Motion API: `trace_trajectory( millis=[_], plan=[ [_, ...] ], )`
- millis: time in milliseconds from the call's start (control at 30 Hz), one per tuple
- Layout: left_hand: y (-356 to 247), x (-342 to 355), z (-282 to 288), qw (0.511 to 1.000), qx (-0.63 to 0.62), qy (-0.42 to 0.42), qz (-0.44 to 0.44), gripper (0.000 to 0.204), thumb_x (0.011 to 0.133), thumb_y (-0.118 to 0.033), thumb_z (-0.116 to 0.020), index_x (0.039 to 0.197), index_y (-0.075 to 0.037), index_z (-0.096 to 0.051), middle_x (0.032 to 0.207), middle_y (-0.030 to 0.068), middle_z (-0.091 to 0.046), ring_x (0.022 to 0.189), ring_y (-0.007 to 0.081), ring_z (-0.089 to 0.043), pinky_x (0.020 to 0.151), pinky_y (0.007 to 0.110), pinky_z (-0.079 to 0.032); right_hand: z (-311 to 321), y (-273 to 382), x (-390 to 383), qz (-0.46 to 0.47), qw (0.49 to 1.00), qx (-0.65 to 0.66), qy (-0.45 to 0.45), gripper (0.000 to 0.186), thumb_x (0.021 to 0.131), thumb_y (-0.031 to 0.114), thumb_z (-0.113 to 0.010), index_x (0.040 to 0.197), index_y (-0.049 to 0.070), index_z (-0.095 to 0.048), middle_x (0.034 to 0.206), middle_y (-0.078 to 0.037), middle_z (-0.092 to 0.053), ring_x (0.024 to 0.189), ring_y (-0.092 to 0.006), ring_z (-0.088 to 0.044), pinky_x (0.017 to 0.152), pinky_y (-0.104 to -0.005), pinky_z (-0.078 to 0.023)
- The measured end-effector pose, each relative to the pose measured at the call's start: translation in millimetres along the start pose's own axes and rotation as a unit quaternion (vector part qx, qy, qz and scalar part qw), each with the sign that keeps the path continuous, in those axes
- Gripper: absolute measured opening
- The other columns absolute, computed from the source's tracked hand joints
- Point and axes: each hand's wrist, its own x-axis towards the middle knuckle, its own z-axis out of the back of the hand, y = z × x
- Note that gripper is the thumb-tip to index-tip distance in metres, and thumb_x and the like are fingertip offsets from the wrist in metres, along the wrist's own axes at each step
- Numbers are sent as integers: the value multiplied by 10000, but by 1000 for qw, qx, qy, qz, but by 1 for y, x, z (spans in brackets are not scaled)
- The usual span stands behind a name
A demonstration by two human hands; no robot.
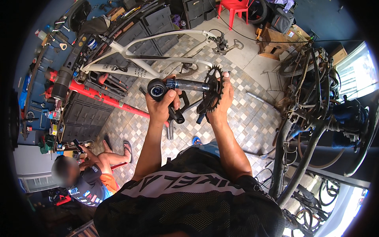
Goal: The person removes the crankset from a bicycle using a pedal wrench and a crank puller. They loosen the pedal, extract the crank arm, and then remove the chainring from the bottom bracket spindle. The removed parts are placed on a nearby workbench.
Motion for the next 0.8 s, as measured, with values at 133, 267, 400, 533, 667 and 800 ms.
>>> trace_trajectory(
  millis=[133, 267, 400, 533, 667, 800],
  plan=[
    [2, 2, -1, 1000, 4, -1, -8, 516, 920, -159, -759, 1335, 80, -567, 870, 141, -687, 557, 132, -595, 503, 290, -500, -1, 4, -2, 70, 995, -75, 1, 470, 1027, 518, -554, 842, 86, -567, 700, 10, -538, 569, -88, -489, 509, -256, -402],
    [3, 2, -9, 999, -32, 2, -20, 493, 897, -117, -792, 1307, 82, -604, 813, 90, -688, 549, 109, -584, 500, 257, -469, 0, 8, 4, -46, 997, 69, -8, 470, 1021, 515, -567, 835, 83, -573, 694, 4, -550, 571, -92, -495, 516, -259, -412],
    [16, -2, 6, 990, -134, 39, 23, 625, 868, -181, -831, 1383, 31, -550, 1039, 178, -716, 570, 141, -597, 515, 281, -478, 9, 9, 9, -40, 997, 66, -3, 469, 1015, 508, -582, 846, 70, -584, 710, -12, -572, 585, -108, -509, 534, -265, -426],
    [28, -7, 27, 974, -207, 78, 50, 713, 869, -426, -795, 1378, -8, -521, 1255, 153, -683, 634, 139, -578, 510, 284, -445, 17, 13, 17, -8, 996, 87, -23, 468, 999, 508, -612, 859, 62, -596, 731, -24, -581, 626, -116, -534, 570, -268, -440],
    [31, -10, 33, 939, -318, 112, 61, 606, 898, -394, -780, 1343, -43, -565, 1279, 183, -676, 617, 149, -608, 506, 265, -466, 22, 25, 17, 2, 998, 70, -6, 355, 1045, 427, -550, 894, 105, -541, 745, -3, -535, 661, -120, -525, 610, -270, -443],
    [27, -11, 29, 934, -332, 115, 66, 580, 884, -354, -802, 1325, -55, -574, 1284, 213, -661, 693, 159, -636, 512, 262, -488, 23, 29, 11, 39, 999, 29, 16, 376, 1044, 436, -552, 877, 99, -544, 725, -3, -540, 631, -105, -512, 601, -247, -426]
  ],
)
